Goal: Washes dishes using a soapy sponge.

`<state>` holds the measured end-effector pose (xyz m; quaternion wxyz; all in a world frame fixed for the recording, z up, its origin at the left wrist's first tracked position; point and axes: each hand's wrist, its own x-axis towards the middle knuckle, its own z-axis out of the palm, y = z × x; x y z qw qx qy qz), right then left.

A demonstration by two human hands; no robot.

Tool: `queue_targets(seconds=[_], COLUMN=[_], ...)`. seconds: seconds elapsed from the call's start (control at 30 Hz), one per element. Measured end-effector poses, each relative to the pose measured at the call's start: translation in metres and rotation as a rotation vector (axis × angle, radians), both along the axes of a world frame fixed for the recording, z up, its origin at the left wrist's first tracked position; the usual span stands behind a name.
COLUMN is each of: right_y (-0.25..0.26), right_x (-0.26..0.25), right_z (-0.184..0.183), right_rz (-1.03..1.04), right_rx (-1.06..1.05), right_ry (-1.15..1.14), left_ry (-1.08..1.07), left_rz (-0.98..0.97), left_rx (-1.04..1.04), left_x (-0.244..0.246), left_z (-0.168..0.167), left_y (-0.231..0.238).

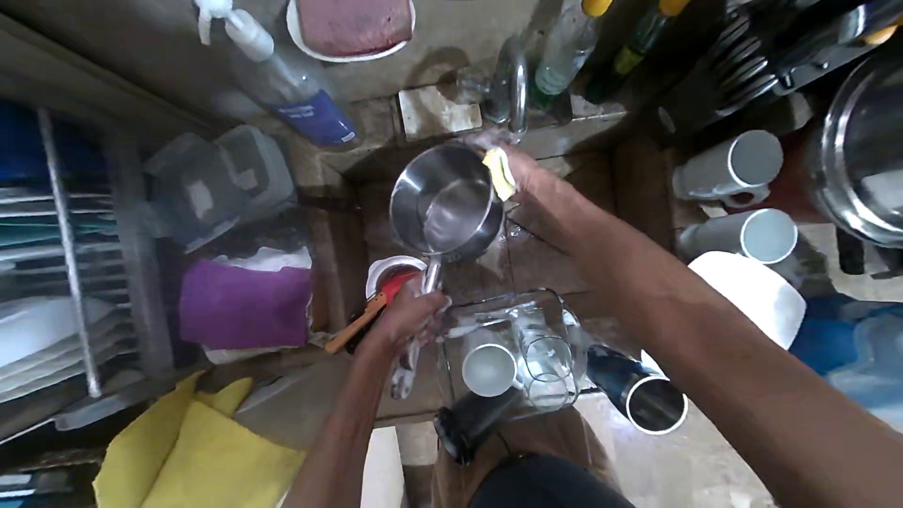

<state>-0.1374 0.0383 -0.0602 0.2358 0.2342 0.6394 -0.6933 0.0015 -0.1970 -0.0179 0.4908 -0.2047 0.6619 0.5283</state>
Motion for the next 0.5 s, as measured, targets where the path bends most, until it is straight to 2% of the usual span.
queue_targets(seconds=[0.07,0.13,0.2,0.3,0.4,0.47,0.5], right_y=[0.002,0.001,-0.002,-0.007,-0.003,0.006,0.009], right_x=[-0.002,-0.004,0.001,0.017,0.033,0.044,0.053], right_z=[-0.003,-0.007,-0.001,0.011,0.009,0.004,0.004], right_rz=[0.054,0.139,0.152,0.058,-0.003,-0.052,-0.091], right_rx=[-0.112,-0.164,-0.181,-0.141,-0.128,-0.106,-0.062], right_ry=[-0.057,-0.003,0.08,0.168,0.331,0.419,0.402], left_ry=[0.072,0.155,0.207,0.273,0.262,0.146,0.12], left_rz=[-0.144,-0.238,-0.212,-0.14,-0.086,-0.027,-0.004], left_rx=[-0.096,-0.162,-0.144,-0.093,0.108,0.284,0.3], left_x=[0.002,0.001,0.001,-0.002,-0.01,-0.011,-0.01], left_z=[-0.003,-0.01,-0.022,-0.034,-0.03,-0.036,-0.038], left_y=[-0.012,-0.024,-0.033,-0.034,-0.024,-0.023,-0.021])
